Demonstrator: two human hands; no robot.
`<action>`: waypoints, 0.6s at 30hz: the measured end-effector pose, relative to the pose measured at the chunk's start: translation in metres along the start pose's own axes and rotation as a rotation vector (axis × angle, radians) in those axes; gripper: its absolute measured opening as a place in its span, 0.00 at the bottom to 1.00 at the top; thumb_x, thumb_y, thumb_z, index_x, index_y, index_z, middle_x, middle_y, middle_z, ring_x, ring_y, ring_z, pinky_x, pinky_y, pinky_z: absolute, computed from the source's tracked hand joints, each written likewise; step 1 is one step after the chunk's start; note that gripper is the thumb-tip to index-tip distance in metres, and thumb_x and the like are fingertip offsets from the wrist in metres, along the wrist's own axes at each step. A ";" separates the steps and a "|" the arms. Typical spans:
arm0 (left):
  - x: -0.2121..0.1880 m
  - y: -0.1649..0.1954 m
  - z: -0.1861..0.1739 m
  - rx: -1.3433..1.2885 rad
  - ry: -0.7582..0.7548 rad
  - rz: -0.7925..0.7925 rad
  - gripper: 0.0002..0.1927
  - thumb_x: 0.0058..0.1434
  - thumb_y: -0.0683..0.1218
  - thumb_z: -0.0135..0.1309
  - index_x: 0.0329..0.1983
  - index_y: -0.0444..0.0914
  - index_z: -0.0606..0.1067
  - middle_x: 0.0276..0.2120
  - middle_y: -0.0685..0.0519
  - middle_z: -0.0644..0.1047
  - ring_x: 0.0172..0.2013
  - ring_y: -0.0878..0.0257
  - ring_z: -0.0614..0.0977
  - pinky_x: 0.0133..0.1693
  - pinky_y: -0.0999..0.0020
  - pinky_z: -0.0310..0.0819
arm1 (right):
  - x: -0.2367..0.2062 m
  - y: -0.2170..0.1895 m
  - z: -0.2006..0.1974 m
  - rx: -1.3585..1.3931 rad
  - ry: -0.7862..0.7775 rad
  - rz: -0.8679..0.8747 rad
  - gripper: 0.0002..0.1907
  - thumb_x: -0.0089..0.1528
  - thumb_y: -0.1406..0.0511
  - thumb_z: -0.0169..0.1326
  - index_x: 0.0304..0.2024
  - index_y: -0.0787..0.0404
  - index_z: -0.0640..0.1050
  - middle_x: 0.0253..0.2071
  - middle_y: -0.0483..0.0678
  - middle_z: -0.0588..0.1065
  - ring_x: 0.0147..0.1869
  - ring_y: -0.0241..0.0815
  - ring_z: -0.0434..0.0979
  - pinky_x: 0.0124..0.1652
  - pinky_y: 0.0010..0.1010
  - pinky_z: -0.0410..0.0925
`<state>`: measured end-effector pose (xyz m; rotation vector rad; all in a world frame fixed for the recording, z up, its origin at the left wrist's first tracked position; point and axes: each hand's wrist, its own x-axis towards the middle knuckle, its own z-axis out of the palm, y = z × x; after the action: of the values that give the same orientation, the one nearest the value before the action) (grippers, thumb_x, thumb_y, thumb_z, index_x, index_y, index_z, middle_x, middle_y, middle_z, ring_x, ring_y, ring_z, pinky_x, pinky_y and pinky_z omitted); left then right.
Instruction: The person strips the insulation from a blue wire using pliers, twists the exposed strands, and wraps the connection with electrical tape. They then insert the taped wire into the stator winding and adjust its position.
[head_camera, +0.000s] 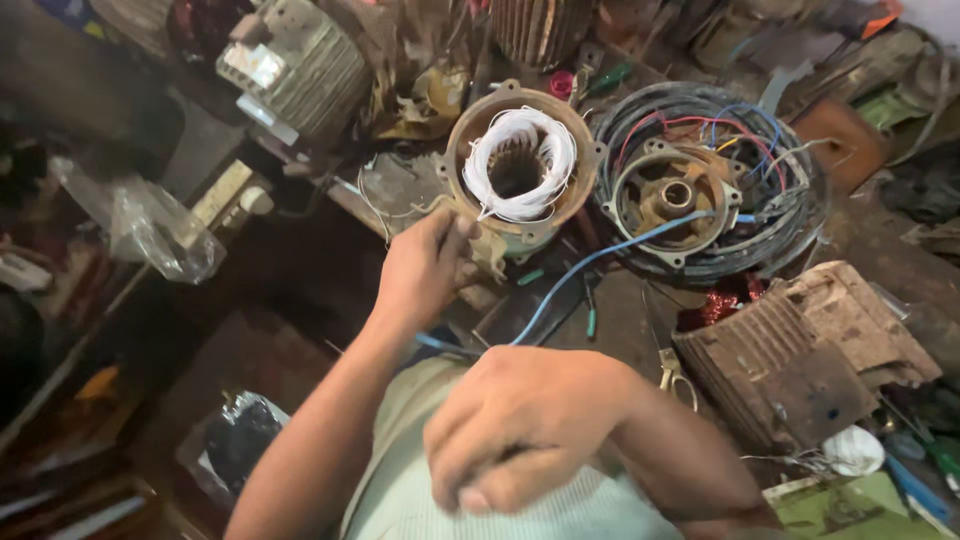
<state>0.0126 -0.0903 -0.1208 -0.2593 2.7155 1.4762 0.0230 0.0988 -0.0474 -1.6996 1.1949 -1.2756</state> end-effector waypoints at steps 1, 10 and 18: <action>0.001 -0.005 -0.004 0.058 0.028 0.199 0.13 0.70 0.50 0.50 0.38 0.34 0.73 0.32 0.40 0.78 0.34 0.42 0.81 0.35 0.53 0.73 | -0.005 0.000 0.005 -0.066 0.111 0.088 0.12 0.70 0.59 0.51 0.46 0.60 0.79 0.44 0.50 0.77 0.48 0.48 0.80 0.49 0.34 0.73; -0.049 -0.091 -0.029 -0.156 -0.112 -0.136 0.12 0.67 0.49 0.52 0.46 0.37 0.76 0.29 0.48 0.79 0.28 0.62 0.79 0.34 0.66 0.76 | -0.111 0.063 0.061 -0.756 0.882 1.145 0.19 0.57 0.58 0.61 0.48 0.58 0.78 0.46 0.53 0.76 0.44 0.54 0.80 0.43 0.41 0.72; -0.054 -0.082 -0.035 -0.046 -0.081 0.101 0.14 0.68 0.48 0.55 0.50 0.34 0.74 0.37 0.44 0.77 0.35 0.57 0.79 0.36 0.66 0.75 | -0.141 0.136 0.086 -1.142 1.015 1.126 0.21 0.55 0.63 0.63 0.50 0.61 0.76 0.46 0.57 0.76 0.47 0.62 0.76 0.45 0.47 0.70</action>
<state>0.0811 -0.1563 -0.1632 -0.0630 2.6702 1.5399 0.0570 0.1857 -0.2402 -0.3801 3.2301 -0.5958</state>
